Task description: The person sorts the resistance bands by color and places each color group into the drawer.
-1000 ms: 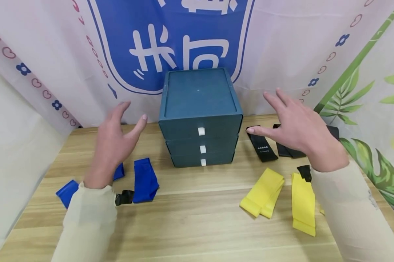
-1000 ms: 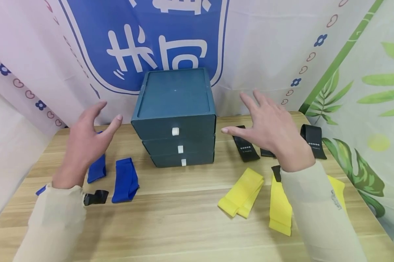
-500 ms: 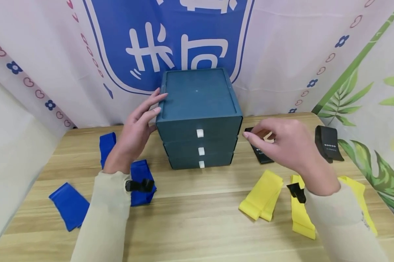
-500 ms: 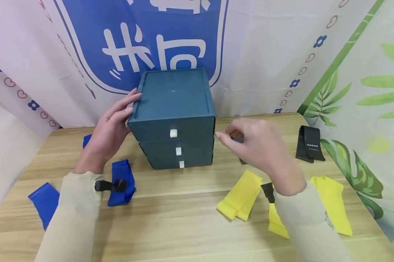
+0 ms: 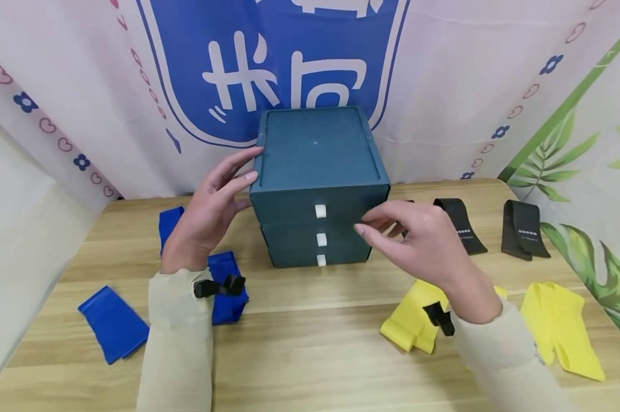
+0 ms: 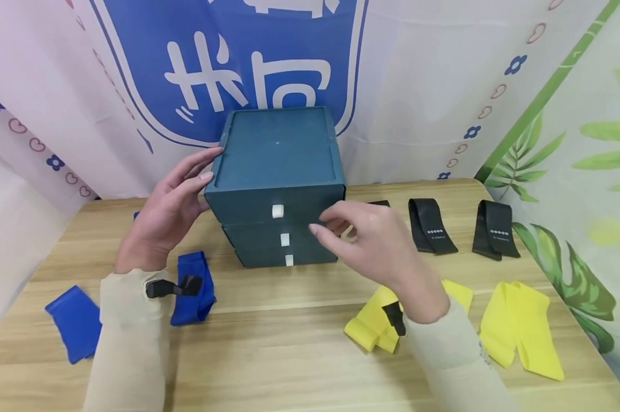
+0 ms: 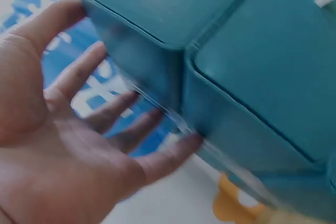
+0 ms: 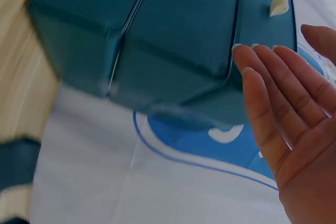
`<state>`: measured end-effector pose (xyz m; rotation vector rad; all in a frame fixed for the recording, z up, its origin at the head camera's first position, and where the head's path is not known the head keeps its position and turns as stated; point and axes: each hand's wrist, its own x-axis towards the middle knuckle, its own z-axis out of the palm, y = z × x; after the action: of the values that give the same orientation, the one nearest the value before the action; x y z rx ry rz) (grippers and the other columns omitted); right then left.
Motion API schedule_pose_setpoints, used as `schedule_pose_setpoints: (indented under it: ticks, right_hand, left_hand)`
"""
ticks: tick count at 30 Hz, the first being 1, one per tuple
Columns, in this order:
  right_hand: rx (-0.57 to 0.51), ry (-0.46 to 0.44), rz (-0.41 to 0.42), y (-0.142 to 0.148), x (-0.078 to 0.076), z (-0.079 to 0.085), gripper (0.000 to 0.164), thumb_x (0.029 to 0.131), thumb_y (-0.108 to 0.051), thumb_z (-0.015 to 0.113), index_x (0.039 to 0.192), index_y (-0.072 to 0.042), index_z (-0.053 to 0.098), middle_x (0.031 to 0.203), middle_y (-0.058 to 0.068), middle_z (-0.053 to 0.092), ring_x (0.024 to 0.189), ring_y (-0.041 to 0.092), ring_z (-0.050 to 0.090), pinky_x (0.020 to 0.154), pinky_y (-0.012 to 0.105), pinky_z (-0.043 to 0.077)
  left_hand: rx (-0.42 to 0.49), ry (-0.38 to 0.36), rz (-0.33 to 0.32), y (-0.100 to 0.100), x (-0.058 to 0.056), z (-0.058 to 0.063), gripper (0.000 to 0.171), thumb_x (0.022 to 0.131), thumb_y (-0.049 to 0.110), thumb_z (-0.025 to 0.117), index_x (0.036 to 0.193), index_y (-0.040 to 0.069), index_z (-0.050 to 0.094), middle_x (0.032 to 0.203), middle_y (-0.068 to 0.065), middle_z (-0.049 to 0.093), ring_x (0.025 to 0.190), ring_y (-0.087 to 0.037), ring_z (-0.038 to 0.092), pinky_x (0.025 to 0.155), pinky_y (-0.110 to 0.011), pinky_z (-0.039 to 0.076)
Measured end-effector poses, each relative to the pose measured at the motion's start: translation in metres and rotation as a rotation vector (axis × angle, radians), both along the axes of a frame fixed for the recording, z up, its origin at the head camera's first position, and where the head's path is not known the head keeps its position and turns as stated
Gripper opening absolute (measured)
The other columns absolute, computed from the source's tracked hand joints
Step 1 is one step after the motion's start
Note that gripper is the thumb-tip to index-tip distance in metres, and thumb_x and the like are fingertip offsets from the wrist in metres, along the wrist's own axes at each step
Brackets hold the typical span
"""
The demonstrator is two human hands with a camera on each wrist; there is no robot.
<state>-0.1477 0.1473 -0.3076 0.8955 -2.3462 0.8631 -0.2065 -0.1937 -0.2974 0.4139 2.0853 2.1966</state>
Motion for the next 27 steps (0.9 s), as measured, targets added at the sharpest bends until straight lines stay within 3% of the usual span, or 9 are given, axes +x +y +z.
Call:
schedule_pose_setpoints:
  ticks: [5, 14, 21, 27]
  right_hand:
    - [-0.147, -0.092, 0.034, -0.017, 0.006, -0.003, 0.022, 0.090, -0.009, 0.087, 0.111, -0.006, 0.080, 0.097, 0.000, 0.082, 0.082, 0.008, 0.075, 0.069, 0.026, 0.064]
    - [-0.249, -0.179, 0.065, -0.045, 0.004, -0.005, 0.039, 0.092, -0.010, 0.086, 0.129, -0.009, 0.073, 0.109, 0.003, 0.083, 0.094, 0.012, 0.079, 0.078, 0.029, 0.065]
    - [-0.285, -0.252, 0.052, -0.060, -0.002, -0.012, 0.032, 0.095, -0.014, 0.084, 0.126, -0.014, 0.075, 0.105, 0.001, 0.082, 0.091, 0.011, 0.077, 0.076, 0.027, 0.064]
    - [-0.323, -0.240, 0.016, -0.068, -0.004, -0.018, 0.023, 0.098, -0.016, 0.081, 0.120, -0.015, 0.078, 0.100, -0.002, 0.082, 0.086, 0.006, 0.076, 0.076, 0.024, 0.062]
  left_hand:
    - [0.005, -0.015, 0.016, 0.001, 0.006, 0.000, 0.044, 0.113, 0.024, 0.054, 0.157, 0.024, 0.056, 0.172, 0.004, 0.038, 0.149, -0.023, 0.044, 0.124, -0.065, 0.036]
    - [-0.015, -0.030, 0.031, -0.001, 0.012, 0.006, 0.044, 0.113, 0.027, 0.057, 0.157, 0.024, 0.056, 0.171, 0.005, 0.040, 0.151, -0.022, 0.043, 0.126, -0.067, 0.034]
    - [0.006, -0.023, 0.034, 0.000, 0.010, 0.005, 0.043, 0.113, 0.026, 0.056, 0.156, 0.024, 0.057, 0.170, 0.004, 0.040, 0.151, -0.023, 0.043, 0.125, -0.069, 0.033]
    - [0.008, -0.024, 0.042, 0.002, 0.008, 0.003, 0.044, 0.113, 0.025, 0.056, 0.156, 0.023, 0.057, 0.172, 0.004, 0.039, 0.154, -0.023, 0.039, 0.127, -0.070, 0.031]
